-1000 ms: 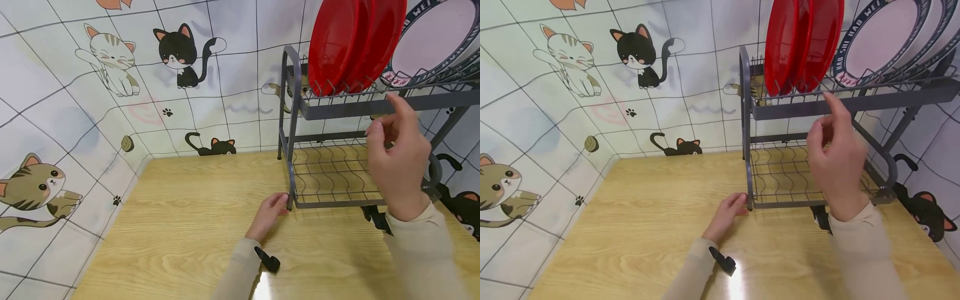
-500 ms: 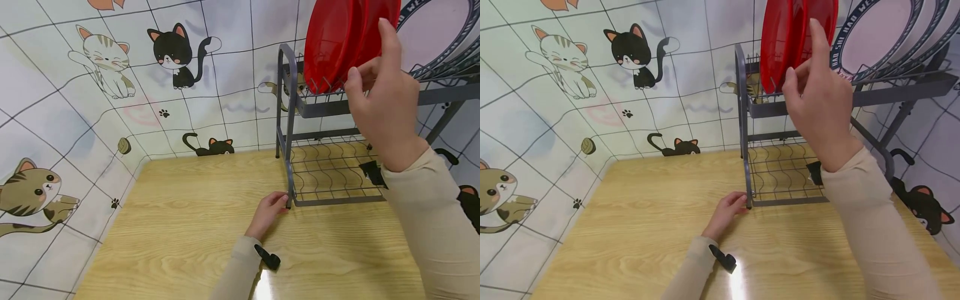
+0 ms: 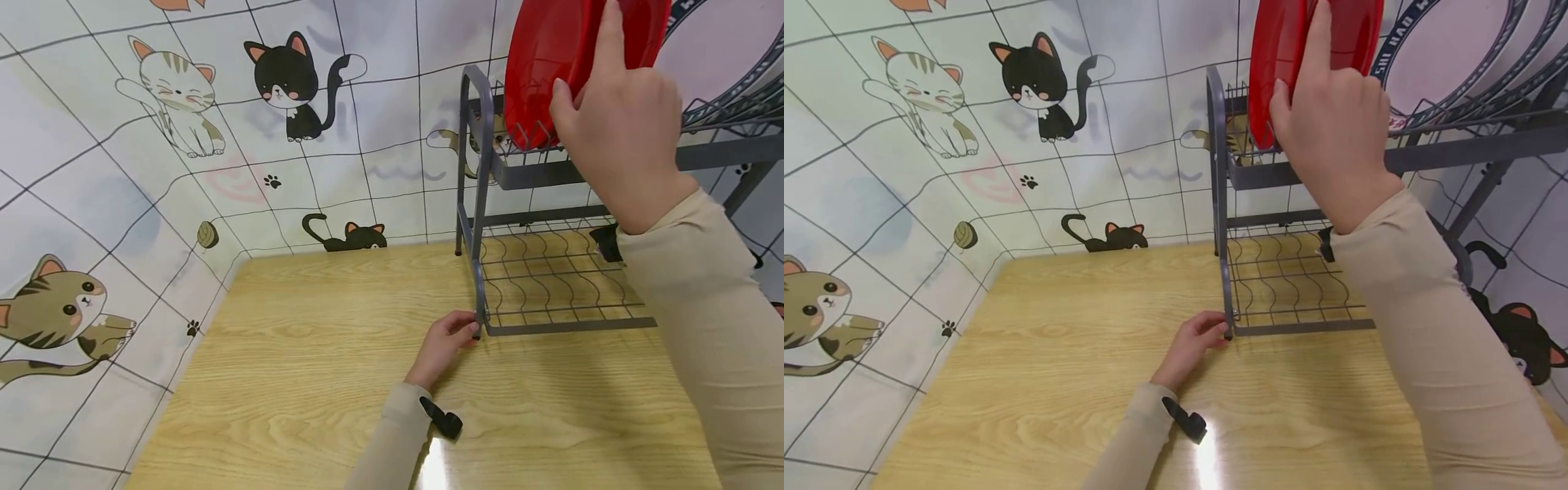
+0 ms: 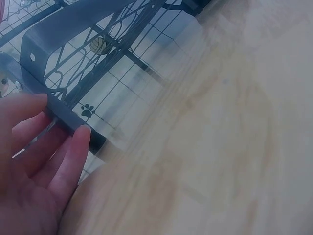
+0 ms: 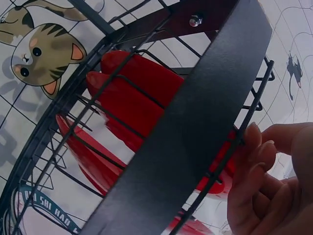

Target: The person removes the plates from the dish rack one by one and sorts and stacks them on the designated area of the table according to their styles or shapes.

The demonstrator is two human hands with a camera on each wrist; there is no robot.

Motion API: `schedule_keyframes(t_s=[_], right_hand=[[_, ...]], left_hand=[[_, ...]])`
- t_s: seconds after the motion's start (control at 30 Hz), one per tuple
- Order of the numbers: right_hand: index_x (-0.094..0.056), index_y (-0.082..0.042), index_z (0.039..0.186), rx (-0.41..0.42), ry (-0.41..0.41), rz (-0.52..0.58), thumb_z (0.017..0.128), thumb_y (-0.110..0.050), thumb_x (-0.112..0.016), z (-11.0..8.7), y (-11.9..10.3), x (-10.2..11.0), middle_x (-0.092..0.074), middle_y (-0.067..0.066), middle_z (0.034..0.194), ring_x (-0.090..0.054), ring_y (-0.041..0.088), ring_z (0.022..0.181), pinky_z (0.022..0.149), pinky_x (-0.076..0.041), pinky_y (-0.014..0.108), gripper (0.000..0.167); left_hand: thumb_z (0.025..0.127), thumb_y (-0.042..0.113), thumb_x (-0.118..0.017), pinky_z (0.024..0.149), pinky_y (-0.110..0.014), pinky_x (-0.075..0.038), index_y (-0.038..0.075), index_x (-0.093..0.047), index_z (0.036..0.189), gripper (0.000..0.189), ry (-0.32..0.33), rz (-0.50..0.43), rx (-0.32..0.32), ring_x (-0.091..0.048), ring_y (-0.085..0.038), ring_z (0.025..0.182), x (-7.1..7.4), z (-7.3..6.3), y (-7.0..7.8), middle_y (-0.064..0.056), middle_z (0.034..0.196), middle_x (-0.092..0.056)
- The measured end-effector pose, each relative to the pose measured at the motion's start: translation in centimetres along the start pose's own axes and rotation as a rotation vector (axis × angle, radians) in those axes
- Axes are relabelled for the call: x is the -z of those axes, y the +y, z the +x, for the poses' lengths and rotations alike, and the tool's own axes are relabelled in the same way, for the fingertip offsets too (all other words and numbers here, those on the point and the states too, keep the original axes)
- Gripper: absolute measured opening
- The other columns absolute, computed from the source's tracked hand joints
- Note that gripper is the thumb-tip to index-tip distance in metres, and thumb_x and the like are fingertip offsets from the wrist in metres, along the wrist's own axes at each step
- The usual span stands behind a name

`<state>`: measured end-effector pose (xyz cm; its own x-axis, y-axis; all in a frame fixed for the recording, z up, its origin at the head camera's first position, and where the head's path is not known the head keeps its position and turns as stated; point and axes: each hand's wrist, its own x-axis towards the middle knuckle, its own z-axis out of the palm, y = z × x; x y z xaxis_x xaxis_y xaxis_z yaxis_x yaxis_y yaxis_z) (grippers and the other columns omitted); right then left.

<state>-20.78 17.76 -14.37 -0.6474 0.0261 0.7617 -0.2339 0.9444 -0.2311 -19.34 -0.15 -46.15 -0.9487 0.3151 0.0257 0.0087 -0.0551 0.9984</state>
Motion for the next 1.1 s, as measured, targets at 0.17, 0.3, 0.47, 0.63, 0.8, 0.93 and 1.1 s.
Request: schedule_keyframes(t_s=[0.17, 0.3, 0.47, 0.63, 0.8, 0.93, 1.1], right_hand=[[-0.019, -0.011, 0.142, -0.022, -0.022, -0.081, 0.090, -0.031, -0.040, 0.4, -0.5, 0.0, -0.051, 0.030, 0.115, -0.050, 0.052, 0.083, 0.081, -0.039, 0.061, 0.060], [-0.017, -0.010, 0.142, -0.046, -0.057, -0.130, 0.090, -0.031, -0.038, 0.8, -0.7, 0.2, -0.050, 0.031, 0.116, -0.049, 0.054, 0.085, 0.080, -0.039, 0.061, 0.060], [-0.015, -0.008, 0.142, -0.067, -0.118, -0.141, 0.088, -0.020, -0.037, 1.7, -1.0, 0.3, -0.049, 0.033, 0.115, -0.049, 0.054, 0.084, 0.079, -0.039, 0.061, 0.060], [-0.015, -0.005, 0.142, -0.112, -0.184, -0.094, 0.084, -0.017, -0.040, 2.0, -1.0, 0.1, -0.043, 0.031, 0.124, -0.046, 0.055, 0.095, 0.085, -0.035, 0.060, 0.064], [-0.019, 0.000, 0.139, -0.166, -0.269, -0.030, 0.083, -0.018, -0.041, 2.2, -0.8, 0.3, -0.036, 0.029, 0.131, -0.041, 0.056, 0.105, 0.087, -0.031, 0.060, 0.063], [-0.022, 0.002, 0.138, -0.195, -0.290, 0.004, 0.083, -0.020, -0.039, 2.0, -0.9, 0.2, -0.036, 0.030, 0.131, -0.041, 0.055, 0.105, 0.085, -0.032, 0.061, 0.061], [-0.022, 0.002, 0.137, -0.228, -0.301, 0.014, 0.085, -0.021, -0.039, 1.8, -1.1, 0.0, -0.038, 0.032, 0.129, -0.041, 0.055, 0.105, 0.085, -0.033, 0.060, 0.060]], left_hand=[[0.088, 0.009, -0.056, 0.079, -0.040, -0.048, 0.004, -0.060, 0.106, 0.019, -0.012, -0.014, 0.006, -0.057, -0.031, 0.097, -0.2, -0.2, 0.3, -0.004, 0.100, -0.061], [0.088, 0.010, -0.056, 0.079, -0.040, -0.048, 0.004, -0.060, 0.107, 0.020, -0.025, -0.011, 0.012, -0.058, -0.030, 0.096, -0.2, -0.2, 0.2, -0.005, 0.101, -0.061], [0.088, 0.010, -0.056, 0.078, -0.039, -0.049, 0.003, -0.059, 0.107, 0.021, -0.016, -0.003, 0.010, -0.058, -0.031, 0.095, 0.1, 0.3, -0.2, -0.006, 0.101, -0.061], [0.087, 0.016, -0.058, 0.077, -0.036, -0.050, 0.009, -0.061, 0.107, 0.021, 0.000, -0.011, 0.018, -0.059, -0.025, 0.093, 0.3, 1.1, -1.7, 0.000, 0.099, -0.061], [0.086, 0.025, -0.059, 0.074, -0.031, -0.050, 0.013, -0.062, 0.106, 0.023, 0.017, 0.015, 0.021, -0.060, -0.017, 0.091, 0.4, 1.5, -2.4, 0.003, 0.099, -0.062], [0.086, 0.028, -0.060, 0.073, -0.030, -0.050, 0.014, -0.061, 0.107, 0.025, 0.022, 0.019, 0.021, -0.060, -0.016, 0.090, 0.4, 1.4, -2.5, 0.002, 0.100, -0.062], [0.086, 0.028, -0.060, 0.073, -0.030, -0.051, 0.013, -0.061, 0.108, 0.026, 0.017, 0.016, 0.017, -0.060, -0.016, 0.092, 0.4, 1.4, -2.3, 0.002, 0.101, -0.062]])
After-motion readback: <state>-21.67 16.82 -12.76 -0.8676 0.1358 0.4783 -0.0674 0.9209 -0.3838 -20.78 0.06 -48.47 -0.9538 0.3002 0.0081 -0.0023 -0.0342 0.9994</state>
